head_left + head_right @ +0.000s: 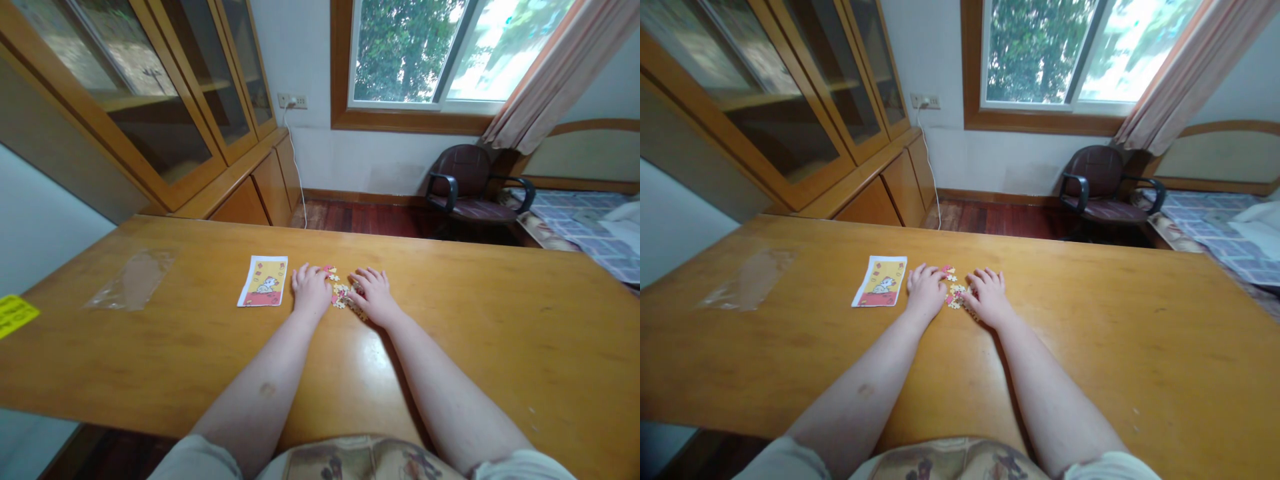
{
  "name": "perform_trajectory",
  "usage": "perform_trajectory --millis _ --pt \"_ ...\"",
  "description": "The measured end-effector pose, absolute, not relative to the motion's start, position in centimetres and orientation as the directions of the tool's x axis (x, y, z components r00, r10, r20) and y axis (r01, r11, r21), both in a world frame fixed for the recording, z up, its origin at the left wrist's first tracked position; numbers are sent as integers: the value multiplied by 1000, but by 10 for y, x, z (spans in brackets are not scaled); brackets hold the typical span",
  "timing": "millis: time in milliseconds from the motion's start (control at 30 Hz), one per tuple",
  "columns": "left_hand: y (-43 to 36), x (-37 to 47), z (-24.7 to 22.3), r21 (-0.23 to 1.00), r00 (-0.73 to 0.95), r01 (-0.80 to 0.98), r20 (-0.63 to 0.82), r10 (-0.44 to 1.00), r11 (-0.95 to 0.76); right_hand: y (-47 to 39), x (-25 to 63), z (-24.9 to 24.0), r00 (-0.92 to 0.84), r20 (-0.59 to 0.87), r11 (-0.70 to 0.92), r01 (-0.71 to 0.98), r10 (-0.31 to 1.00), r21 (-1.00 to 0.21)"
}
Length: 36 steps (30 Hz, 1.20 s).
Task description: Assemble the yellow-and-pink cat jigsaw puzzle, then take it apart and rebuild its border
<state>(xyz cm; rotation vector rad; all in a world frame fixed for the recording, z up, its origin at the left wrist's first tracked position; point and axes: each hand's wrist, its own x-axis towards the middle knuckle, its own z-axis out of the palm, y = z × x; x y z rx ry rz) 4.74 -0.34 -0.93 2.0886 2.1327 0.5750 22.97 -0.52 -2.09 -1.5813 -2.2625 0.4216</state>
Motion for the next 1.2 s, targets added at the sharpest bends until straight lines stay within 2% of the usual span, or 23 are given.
perform_trajectory --millis 167,367,700,933,1200 --pt "-1 48 -16 366 48 923 191 980 -117 -5 230 -21 -329 119 348 838 937 -420" --pt "-1 49 -17 376 59 917 197 979 -131 -8 229 -16 -417 68 413 838 906 -358" --pt "-2 47 -16 356 -6 931 223 975 -76 -4 229 -17 -261 131 292 831 956 -473" --pt "-3 52 -18 374 199 888 209 957 -266 -6 230 -12 -339 158 372 785 927 -495" --pt "-3 52 -20 403 224 869 195 955 -286 -4 231 -16 -410 168 436 751 897 -497"
